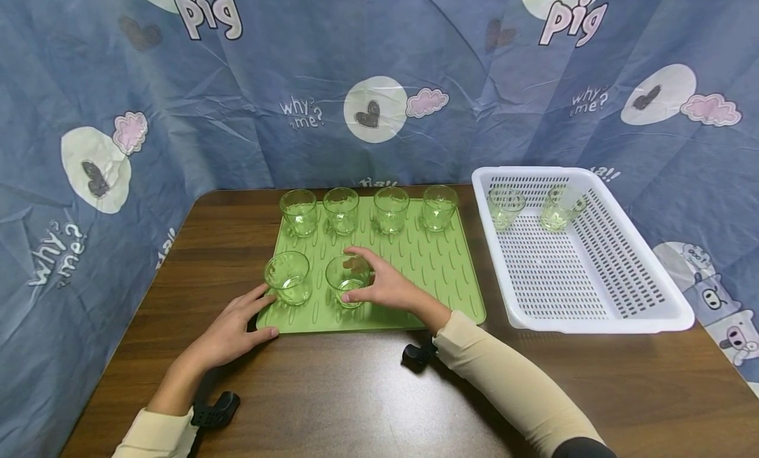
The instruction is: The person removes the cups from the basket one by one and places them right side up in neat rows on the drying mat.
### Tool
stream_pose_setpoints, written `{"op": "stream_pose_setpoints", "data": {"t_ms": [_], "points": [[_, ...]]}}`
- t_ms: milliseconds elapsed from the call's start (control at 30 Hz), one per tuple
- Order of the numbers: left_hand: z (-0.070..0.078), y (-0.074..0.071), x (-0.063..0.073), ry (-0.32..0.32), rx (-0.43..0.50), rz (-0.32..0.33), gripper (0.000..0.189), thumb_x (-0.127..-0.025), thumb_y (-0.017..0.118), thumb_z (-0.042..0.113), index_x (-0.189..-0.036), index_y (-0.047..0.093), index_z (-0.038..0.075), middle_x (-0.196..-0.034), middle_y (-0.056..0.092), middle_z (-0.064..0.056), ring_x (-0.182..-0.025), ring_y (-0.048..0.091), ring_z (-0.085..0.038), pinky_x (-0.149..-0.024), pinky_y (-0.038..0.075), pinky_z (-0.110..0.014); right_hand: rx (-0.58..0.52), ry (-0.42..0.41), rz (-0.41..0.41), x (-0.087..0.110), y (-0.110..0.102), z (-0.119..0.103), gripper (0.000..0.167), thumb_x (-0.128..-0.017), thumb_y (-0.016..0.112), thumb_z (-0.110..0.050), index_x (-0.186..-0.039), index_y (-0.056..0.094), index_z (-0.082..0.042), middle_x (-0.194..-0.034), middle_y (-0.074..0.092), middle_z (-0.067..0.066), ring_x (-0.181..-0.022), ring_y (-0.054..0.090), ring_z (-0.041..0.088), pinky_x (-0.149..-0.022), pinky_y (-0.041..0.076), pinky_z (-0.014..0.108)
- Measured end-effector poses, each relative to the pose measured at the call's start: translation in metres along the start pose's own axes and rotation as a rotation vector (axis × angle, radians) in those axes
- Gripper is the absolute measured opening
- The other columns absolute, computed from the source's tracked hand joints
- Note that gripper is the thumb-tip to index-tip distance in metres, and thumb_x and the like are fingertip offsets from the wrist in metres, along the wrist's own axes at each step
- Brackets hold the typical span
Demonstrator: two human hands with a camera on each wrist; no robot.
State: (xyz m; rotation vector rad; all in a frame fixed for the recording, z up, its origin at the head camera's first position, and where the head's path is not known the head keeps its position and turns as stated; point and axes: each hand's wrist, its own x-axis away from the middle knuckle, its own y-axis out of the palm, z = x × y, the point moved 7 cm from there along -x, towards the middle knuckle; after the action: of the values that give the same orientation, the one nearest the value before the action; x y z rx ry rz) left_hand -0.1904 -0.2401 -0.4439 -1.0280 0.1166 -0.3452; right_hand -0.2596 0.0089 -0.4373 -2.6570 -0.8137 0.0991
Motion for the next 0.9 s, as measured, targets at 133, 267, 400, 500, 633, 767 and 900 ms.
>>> {"op": "stream_pose_setpoints", "data": {"t_ms": [133, 267, 400, 500, 633, 767, 900], "points": [[-0.0009, 0.0006, -0.0002, -0.006, -0.002, -0.001, 0.066, -0.091, 0.071, 0.032, -0.145, 0.048, 0.000, -0.158, 0.031, -0.026, -0.141, 0.029, -0.052, -0.105, 0.033, -0.070, 0.028, 0.008, 0.011, 0.0000, -0.0001, -0.0002, 0.095, -0.076, 0.086, -0.024, -0.154, 0.033, -0.028, -0.147, 0.051, 0.009, -0.111, 0.064, 0.025, -0.098, 0.051, 0.046], [-0.0008, 0.0005, -0.0007, 0.001, -0.008, 0.007, 0.066, -0.091, 0.071, 0.032, -0.144, 0.049, 0.000, -0.158, 0.032, -0.026, -0.140, 0.031, -0.052, -0.105, 0.034, -0.069, 0.023, 0.008, 0.011, 0.0002, 0.0001, -0.0009, 0.095, -0.076, 0.086, -0.024, -0.154, 0.033, -0.028, -0.146, 0.052, 0.010, -0.109, 0.065, 0.026, -0.098, 0.052, 0.046], [-0.0007, 0.0008, -0.0007, 0.003, -0.008, 0.009, 0.065, -0.091, 0.071, 0.032, -0.144, 0.050, 0.001, -0.157, 0.033, -0.026, -0.139, 0.032, -0.051, -0.104, 0.034, -0.069, 0.001, -0.005, 0.011, 0.0001, 0.0003, -0.0026, 0.095, -0.076, 0.086, -0.022, -0.154, 0.033, -0.025, -0.146, 0.053, 0.008, -0.114, 0.064, 0.027, -0.098, 0.053, 0.042], [-0.0003, 0.0009, -0.0007, 0.004, -0.008, 0.006, 0.065, -0.091, 0.072, 0.032, -0.144, 0.050, 0.001, -0.157, 0.033, -0.025, -0.139, 0.032, -0.051, -0.104, 0.035, -0.069, -0.031, -0.026, 0.009, -0.0004, 0.0012, -0.0044, 0.094, -0.076, 0.086, -0.018, -0.154, 0.033, -0.021, -0.147, 0.052, 0.010, -0.122, 0.061, 0.030, -0.098, 0.054, 0.038], [0.0001, 0.0006, -0.0008, 0.004, -0.008, 0.007, 0.065, -0.091, 0.072, 0.032, -0.144, 0.050, 0.000, -0.157, 0.033, -0.026, -0.139, 0.032, -0.052, -0.104, 0.034, -0.070, -0.057, -0.048, 0.005, -0.0008, 0.0024, -0.0063, 0.093, -0.076, 0.085, -0.014, -0.153, 0.033, -0.017, -0.148, 0.051, 0.015, -0.126, 0.059, 0.033, -0.098, 0.054, 0.037], [0.0001, 0.0002, -0.0008, 0.003, -0.006, 0.005, 0.066, -0.091, 0.071, 0.032, -0.144, 0.049, 0.000, -0.158, 0.032, -0.026, -0.140, 0.030, -0.052, -0.104, 0.033, -0.070, -0.053, -0.049, 0.003, -0.0012, 0.0024, -0.0058, 0.093, -0.077, 0.085, -0.014, -0.154, 0.032, -0.017, -0.148, 0.050, 0.016, -0.125, 0.059, 0.033, -0.098, 0.054, 0.038], [0.0003, -0.0001, -0.0008, 0.005, -0.001, 0.007, 0.066, -0.091, 0.071, 0.032, -0.144, 0.049, 0.000, -0.158, 0.032, -0.026, -0.140, 0.030, -0.052, -0.104, 0.033, -0.070, -0.037, -0.049, 0.004, -0.0013, 0.0025, -0.0050, 0.095, -0.076, 0.085, -0.014, -0.154, 0.031, -0.017, -0.148, 0.051, 0.016, -0.125, 0.059, 0.032, -0.101, 0.052, 0.041]]}}
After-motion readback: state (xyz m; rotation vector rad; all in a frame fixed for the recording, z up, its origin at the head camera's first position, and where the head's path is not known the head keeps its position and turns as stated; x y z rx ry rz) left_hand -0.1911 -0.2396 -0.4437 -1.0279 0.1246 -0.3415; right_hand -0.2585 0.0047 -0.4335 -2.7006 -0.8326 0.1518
